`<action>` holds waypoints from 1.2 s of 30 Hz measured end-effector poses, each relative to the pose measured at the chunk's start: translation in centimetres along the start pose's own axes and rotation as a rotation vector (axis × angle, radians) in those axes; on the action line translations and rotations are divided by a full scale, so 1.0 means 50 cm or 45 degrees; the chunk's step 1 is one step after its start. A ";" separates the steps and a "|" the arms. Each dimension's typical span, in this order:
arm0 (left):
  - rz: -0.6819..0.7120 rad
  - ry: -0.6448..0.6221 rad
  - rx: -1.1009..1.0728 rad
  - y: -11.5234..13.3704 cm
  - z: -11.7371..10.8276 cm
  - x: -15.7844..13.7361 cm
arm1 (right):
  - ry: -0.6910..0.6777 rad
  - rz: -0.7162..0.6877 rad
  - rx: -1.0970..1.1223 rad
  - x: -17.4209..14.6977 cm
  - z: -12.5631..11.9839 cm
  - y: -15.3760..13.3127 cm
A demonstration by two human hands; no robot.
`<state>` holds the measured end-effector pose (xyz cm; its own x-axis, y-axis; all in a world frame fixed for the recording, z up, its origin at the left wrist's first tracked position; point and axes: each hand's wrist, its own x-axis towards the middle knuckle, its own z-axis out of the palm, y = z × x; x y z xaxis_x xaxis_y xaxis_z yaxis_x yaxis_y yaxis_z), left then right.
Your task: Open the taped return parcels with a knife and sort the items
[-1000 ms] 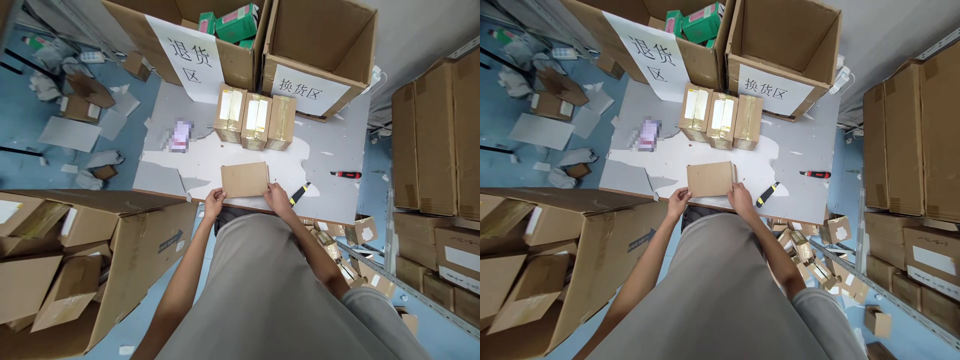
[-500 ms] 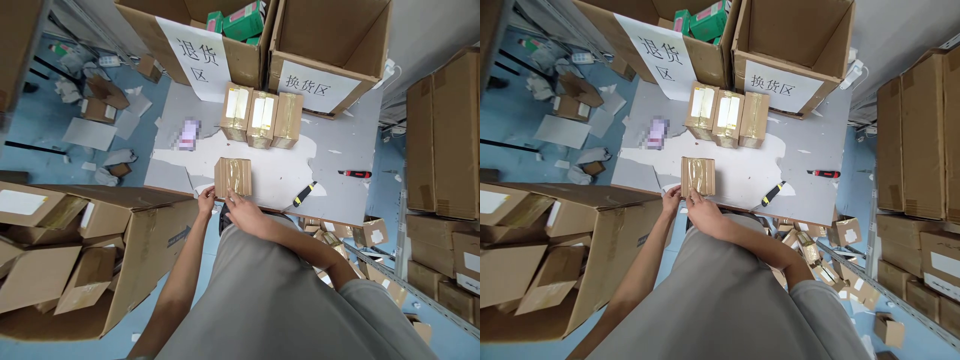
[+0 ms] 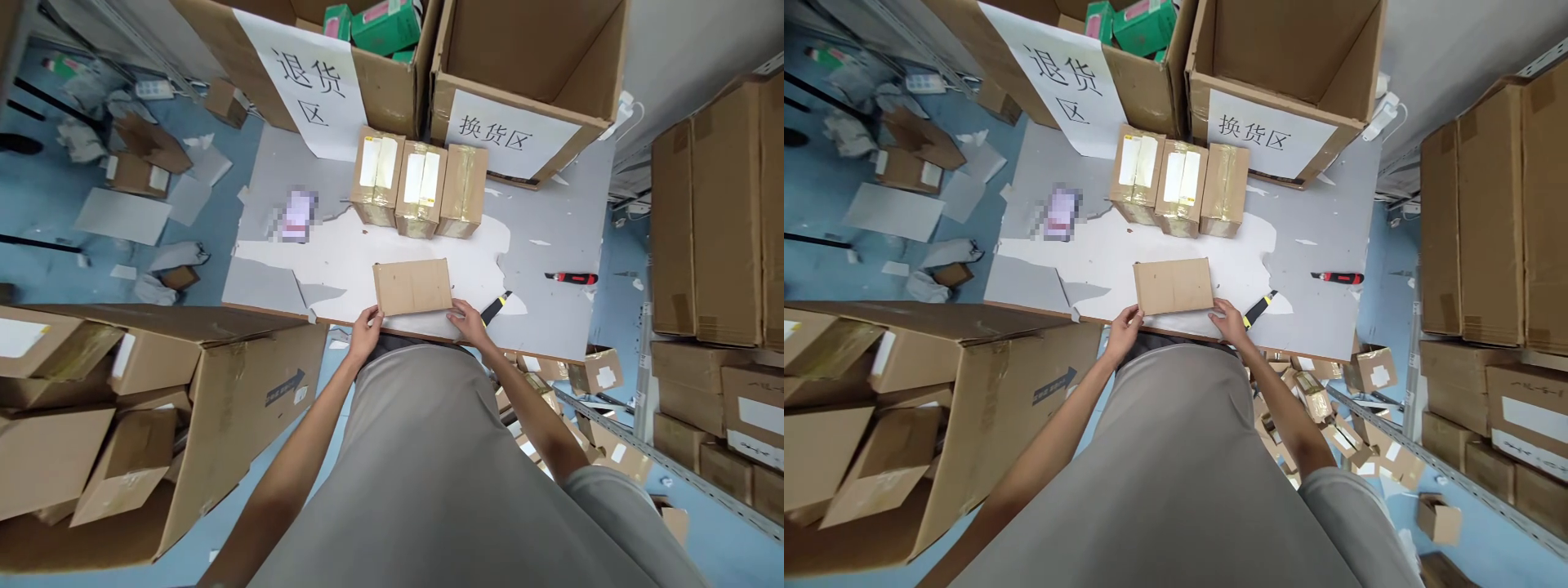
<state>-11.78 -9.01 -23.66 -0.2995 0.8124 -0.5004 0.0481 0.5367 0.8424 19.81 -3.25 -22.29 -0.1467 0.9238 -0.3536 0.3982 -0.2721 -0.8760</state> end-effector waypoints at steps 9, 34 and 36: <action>0.215 0.143 -0.013 0.063 -0.014 -0.009 | 0.190 -0.013 0.005 0.000 0.012 -0.034; 0.135 0.143 -0.003 0.277 -0.079 0.377 | 0.478 0.219 0.011 0.273 -0.111 -0.118; 0.135 0.100 0.003 0.321 -0.070 0.438 | 0.437 0.214 0.006 0.321 -0.112 -0.130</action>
<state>-20.93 16.62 -20.39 -0.3661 0.8443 -0.3914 0.0855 0.4493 0.8893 19.93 14.88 -20.42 0.2325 0.9023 -0.3630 0.3867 -0.4282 -0.8167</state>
